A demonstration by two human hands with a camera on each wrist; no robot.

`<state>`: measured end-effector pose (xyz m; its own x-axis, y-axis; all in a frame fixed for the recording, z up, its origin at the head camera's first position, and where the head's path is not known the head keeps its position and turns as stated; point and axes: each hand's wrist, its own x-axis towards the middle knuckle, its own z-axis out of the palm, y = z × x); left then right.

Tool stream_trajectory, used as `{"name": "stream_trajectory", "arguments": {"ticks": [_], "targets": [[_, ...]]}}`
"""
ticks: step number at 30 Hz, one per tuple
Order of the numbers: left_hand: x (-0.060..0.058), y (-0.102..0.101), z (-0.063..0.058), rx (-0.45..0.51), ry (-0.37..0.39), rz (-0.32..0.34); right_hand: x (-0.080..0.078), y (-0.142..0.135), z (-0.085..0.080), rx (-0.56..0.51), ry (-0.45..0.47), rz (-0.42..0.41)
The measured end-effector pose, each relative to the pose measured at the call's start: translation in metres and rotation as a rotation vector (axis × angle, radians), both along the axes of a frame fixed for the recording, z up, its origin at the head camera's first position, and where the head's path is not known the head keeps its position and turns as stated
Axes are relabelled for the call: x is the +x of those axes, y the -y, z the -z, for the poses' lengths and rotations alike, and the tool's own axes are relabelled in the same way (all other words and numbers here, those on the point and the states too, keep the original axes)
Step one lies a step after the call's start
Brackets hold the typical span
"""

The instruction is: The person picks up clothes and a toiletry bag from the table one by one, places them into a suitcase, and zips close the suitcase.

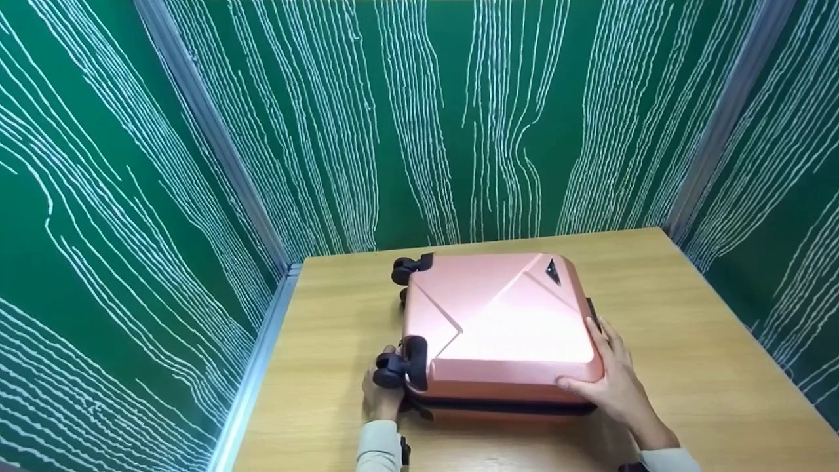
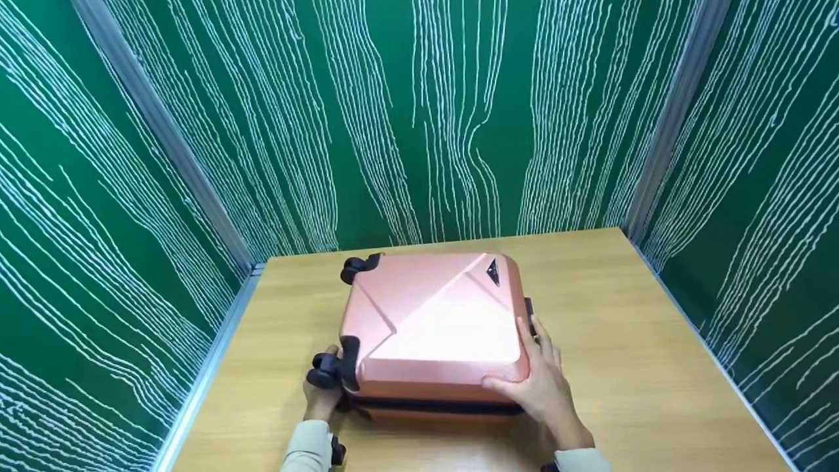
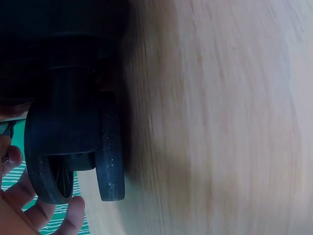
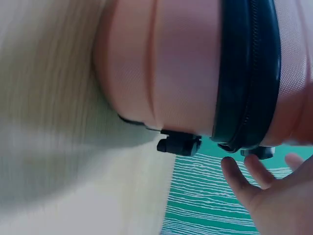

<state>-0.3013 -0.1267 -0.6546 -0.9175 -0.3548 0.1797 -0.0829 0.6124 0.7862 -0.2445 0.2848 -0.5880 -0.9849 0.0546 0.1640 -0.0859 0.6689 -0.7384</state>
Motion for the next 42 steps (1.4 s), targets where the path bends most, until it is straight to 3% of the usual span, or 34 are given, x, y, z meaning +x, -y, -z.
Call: {"name": "stream_trajectory", "arguments": {"ticks": [5,10,14,22,31,33,39,42], "targets": [[-0.002,-0.001,-0.002,-0.037,-0.036,-0.011,0.002,0.005,0.000,0.166,-0.128,0.002],[-0.003,-0.002,-0.001,-0.099,-0.098,0.000,0.004,0.018,0.007,0.174,-0.374,-0.004],[-0.003,-0.002,0.000,-0.054,-0.086,-0.015,0.005,0.024,0.009,0.227,-0.471,0.033],[0.004,-0.002,0.000,0.116,-0.007,-0.071,0.010,0.026,0.013,0.326,-0.494,0.127],[0.014,-0.008,0.001,0.280,0.040,-0.087,0.010,0.026,0.010,0.354,-0.507,0.152],[0.018,-0.011,0.002,0.263,0.013,-0.082,0.009,0.025,0.008,0.365,-0.513,0.156],[0.027,-0.017,0.005,0.077,-0.159,-0.068,0.011,0.025,0.005,0.401,-0.496,0.181],[0.035,-0.021,0.008,0.059,-0.197,-0.088,0.012,0.026,0.005,0.407,-0.481,0.178]]}}
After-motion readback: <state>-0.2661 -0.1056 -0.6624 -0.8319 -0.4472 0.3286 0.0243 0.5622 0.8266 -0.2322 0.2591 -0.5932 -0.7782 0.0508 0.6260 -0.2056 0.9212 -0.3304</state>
